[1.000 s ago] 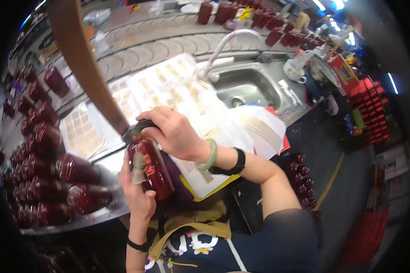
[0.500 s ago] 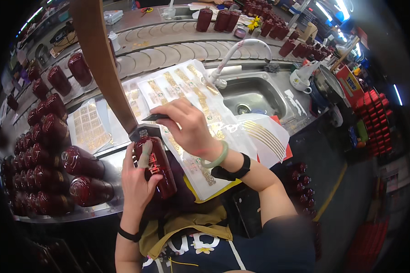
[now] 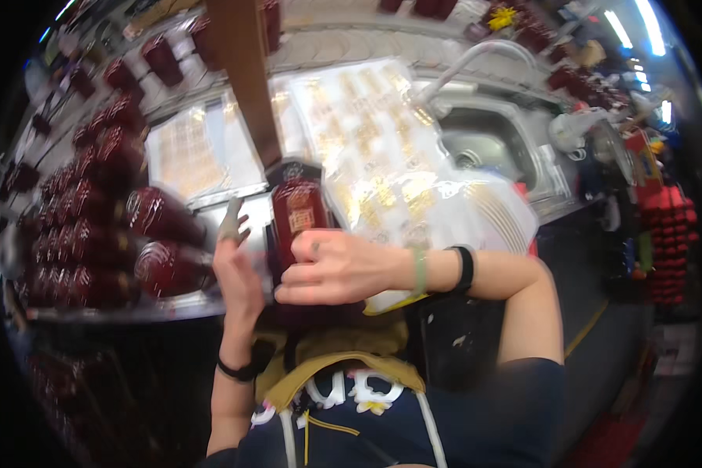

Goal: The recorder applies intricate gold labels and seals to red liquor bottles on an assembly line, using a rubber scraper to smooth the adhesive.

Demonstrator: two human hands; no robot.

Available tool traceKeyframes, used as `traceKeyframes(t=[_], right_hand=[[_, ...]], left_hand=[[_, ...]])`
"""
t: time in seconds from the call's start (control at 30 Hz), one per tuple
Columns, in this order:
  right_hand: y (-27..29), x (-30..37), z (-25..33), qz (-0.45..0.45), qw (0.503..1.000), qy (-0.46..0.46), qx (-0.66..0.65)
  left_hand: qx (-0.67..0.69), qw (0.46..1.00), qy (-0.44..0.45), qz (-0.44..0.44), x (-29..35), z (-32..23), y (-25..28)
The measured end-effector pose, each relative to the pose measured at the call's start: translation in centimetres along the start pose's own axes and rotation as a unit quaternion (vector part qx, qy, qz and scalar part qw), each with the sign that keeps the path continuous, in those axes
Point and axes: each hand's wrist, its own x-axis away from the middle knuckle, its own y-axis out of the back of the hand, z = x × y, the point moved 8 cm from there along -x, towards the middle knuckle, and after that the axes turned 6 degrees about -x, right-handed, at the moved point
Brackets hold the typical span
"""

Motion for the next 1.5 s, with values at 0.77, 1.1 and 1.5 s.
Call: traceKeyframes(t=[0.77, 1.1, 1.5], right_hand=[[6.1, 7.6, -9.1, -0.315, 0.808, -0.498, 0.022], [5.2, 10.4, -8.3, -0.361, 0.775, -0.515, -0.067], [2.7, 0.9, -5.4, -0.092, 0.981, -0.121, 0.119]], left_hand=[[-0.242, 0.953, -0.157, 0.090, 2.8, -6.8, -3.7], [-0.292, 0.942, -0.134, 0.094, 0.1, -7.0, -4.0], [0.082, 0.996, 0.030, 0.023, 0.8, -1.0, -0.7]])
